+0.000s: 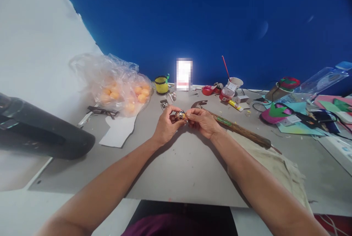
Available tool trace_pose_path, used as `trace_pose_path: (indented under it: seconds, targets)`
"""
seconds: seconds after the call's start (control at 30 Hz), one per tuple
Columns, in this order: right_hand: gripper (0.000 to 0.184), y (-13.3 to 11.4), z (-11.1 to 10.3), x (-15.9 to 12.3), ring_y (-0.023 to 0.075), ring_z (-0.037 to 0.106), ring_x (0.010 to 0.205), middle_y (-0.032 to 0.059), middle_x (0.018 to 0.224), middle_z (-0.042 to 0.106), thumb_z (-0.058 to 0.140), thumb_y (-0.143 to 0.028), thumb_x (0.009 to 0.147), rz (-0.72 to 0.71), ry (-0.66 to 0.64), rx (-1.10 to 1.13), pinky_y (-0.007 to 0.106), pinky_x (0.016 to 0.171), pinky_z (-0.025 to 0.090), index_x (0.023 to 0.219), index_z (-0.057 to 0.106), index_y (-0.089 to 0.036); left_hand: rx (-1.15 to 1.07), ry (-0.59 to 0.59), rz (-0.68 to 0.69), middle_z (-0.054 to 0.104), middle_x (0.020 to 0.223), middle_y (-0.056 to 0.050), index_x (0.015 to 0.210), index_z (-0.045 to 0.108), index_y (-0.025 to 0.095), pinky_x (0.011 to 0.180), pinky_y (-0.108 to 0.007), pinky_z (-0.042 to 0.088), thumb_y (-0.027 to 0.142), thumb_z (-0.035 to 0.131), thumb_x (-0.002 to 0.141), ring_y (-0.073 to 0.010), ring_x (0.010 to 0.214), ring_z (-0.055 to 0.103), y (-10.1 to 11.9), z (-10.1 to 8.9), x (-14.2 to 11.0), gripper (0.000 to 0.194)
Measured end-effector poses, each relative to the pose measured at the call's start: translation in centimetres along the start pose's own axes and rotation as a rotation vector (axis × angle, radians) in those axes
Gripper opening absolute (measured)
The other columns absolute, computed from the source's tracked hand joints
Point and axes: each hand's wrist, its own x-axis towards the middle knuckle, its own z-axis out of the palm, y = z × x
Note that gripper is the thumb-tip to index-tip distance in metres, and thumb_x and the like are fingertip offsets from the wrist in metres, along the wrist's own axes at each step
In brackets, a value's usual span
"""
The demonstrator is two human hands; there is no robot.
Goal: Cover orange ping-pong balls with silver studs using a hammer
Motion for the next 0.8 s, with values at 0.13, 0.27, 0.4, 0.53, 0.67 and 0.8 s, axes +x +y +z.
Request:
trace_pose_path:
  seconds: [0.13,0.27,0.4,0.53,0.67,0.8]
  targets:
    - [0.042,-0.1,0.0,0.0,0.0088,0.044,0.056,-0.0007,0.064,0.065,0.099,-0.045,0.05,0.024,0.003,0.004,0.025,0.053,0.033,0.072,0.075,-0.018,0.033,-0.006,0.0,0.069,0.089,0.0,0.101,0.058,0.021,0.072,-0.031,0.056,0.024,0.082,0.07,-0.0163,0.075,0.069,0.1,-0.1,-0.1,0.04]
    - [0.044,-0.1,0.1,0.0,0.0083,0.044,0.055,-0.0009,0.063,0.065,0.1,-0.045,0.046,0.047,0.029,-0.005,0.024,0.052,0.033,0.07,0.075,-0.018,0.071,-0.01,0.013,0.069,0.086,0.001,0.1,0.059,0.022,0.071,-0.03,0.055,0.022,0.081,0.071,-0.0161,0.074,0.067,0.1,-0.2,-0.1,0.037]
    - [0.042,-0.3,0.1,-0.1,0.0075,0.044,0.053,-0.0002,0.065,0.067,0.098,-0.045,0.048,0.035,0.045,-0.035,0.024,0.051,0.032,0.07,0.075,-0.018,0.107,0.002,0.032,0.07,0.085,0.001,0.099,0.06,0.022,0.069,-0.029,0.053,0.022,0.081,0.071,-0.0164,0.072,0.067,0.1,-0.1,-0.3,0.035]
    - [0.033,-0.7,0.1,-0.4,0.0101,0.051,0.057,0.0012,0.066,0.07,0.095,-0.04,0.053,-0.047,0.041,-0.151,0.026,0.055,0.037,0.069,0.076,-0.018,0.091,0.018,0.04,0.071,0.084,0.001,0.098,0.061,0.022,0.068,-0.029,0.054,0.025,0.084,0.07,-0.0166,0.072,0.067,0.0,-0.1,-0.4,0.036]
    - [0.021,-1.1,0.2,-0.7,0.0133,0.059,0.064,0.0018,0.067,0.073,0.087,-0.035,0.06,-0.153,0.011,-0.291,0.028,0.063,0.043,0.069,0.078,-0.019,0.102,0.034,0.064,0.072,0.095,-0.002,0.097,0.064,0.021,0.069,-0.029,0.054,0.032,0.087,0.071,-0.0162,0.074,0.068,-0.1,0.0,-0.6,0.037]
    - [0.016,-1.0,0.4,-0.7,0.0133,0.059,0.063,0.0019,0.067,0.073,0.083,-0.033,0.063,-0.175,0.029,-0.329,0.027,0.061,0.043,0.069,0.077,-0.019,0.124,0.098,0.094,0.072,0.103,-0.004,0.099,0.066,0.02,0.071,-0.03,0.055,0.037,0.089,0.071,-0.0158,0.075,0.068,-0.4,0.1,-0.8,0.04]
